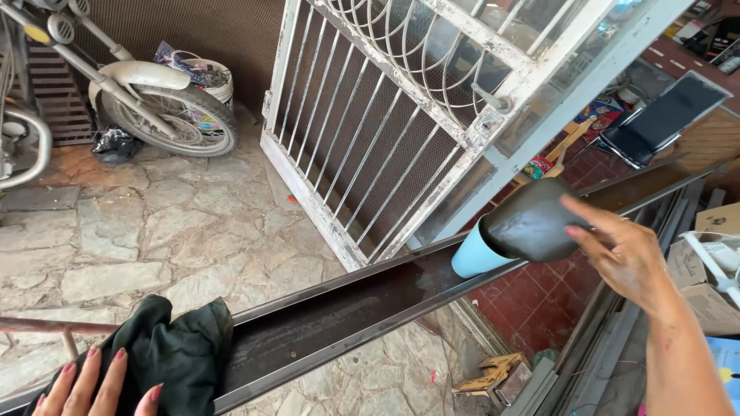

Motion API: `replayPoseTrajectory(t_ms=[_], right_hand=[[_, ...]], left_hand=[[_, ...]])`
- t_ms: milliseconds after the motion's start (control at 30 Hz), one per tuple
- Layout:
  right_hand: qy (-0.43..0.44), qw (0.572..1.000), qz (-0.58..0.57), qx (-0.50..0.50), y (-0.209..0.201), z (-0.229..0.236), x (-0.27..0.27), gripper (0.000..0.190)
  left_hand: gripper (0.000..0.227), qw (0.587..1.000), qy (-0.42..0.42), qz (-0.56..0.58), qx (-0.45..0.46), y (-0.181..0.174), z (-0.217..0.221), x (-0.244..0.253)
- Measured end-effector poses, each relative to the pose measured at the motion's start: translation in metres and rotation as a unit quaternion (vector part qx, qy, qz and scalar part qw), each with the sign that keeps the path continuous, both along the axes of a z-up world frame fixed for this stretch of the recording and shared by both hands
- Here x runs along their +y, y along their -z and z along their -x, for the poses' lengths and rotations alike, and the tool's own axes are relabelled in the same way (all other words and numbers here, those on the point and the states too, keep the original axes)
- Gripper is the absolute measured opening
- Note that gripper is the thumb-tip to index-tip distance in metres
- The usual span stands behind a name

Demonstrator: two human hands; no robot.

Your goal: Cleaning a long metal beam using a cloth and liquid from a bucket.

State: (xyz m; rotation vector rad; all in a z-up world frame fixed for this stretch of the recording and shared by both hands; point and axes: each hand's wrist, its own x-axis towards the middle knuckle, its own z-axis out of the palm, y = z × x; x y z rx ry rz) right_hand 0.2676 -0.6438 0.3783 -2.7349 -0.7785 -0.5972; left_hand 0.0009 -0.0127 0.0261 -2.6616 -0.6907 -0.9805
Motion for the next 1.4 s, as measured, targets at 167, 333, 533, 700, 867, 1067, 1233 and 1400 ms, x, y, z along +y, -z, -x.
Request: replayPoseTrajectory(t_ms=[167,333,533,700,867,1067,1233,1400], right_hand=[[0.181,0.946,0.040,0.265,-0.024,0.000,0.029,0.088],[0.110,0.963,0.224,0.098,-0.011,-0.015,0.041,0.057],[0.029,0.966,0.245,0.079,0.029,-0.042,0.043,0.043],[0.055,0.949,0.183,0.250,0.015,-0.039,0.051,0.051],[-0.070,0.964,0.166,0.194,0.036,-0.057,0.027,0.042],[0.004,0.957,0.180,0.230,0.059,-0.074,0.039,0.016],[0.017,0.927,0.252,0.277,0.081,-0.094,0.047,0.010],[0.004,0.920,0.287,0.265,0.090,-0.107,0.049,0.034]], left_hand=[[0.078,1.000,0.015,-0.022,-0.015,0.025,-0.005,0.015],[0.074,0.999,0.020,0.000,-0.025,0.017,-0.004,0.009],[0.070,1.000,-0.009,0.011,-0.020,-0.008,-0.003,-0.010],[0.069,1.000,-0.008,0.017,-0.021,-0.002,-0.005,-0.006],[0.072,0.999,0.023,0.013,-0.035,0.029,-0.011,0.014],[0.071,0.983,0.121,0.085,-0.114,0.064,-0.020,0.028],[0.076,0.983,0.127,0.060,-0.117,0.080,-0.025,0.041],[0.072,0.981,0.119,0.076,-0.130,0.070,-0.021,0.029]])
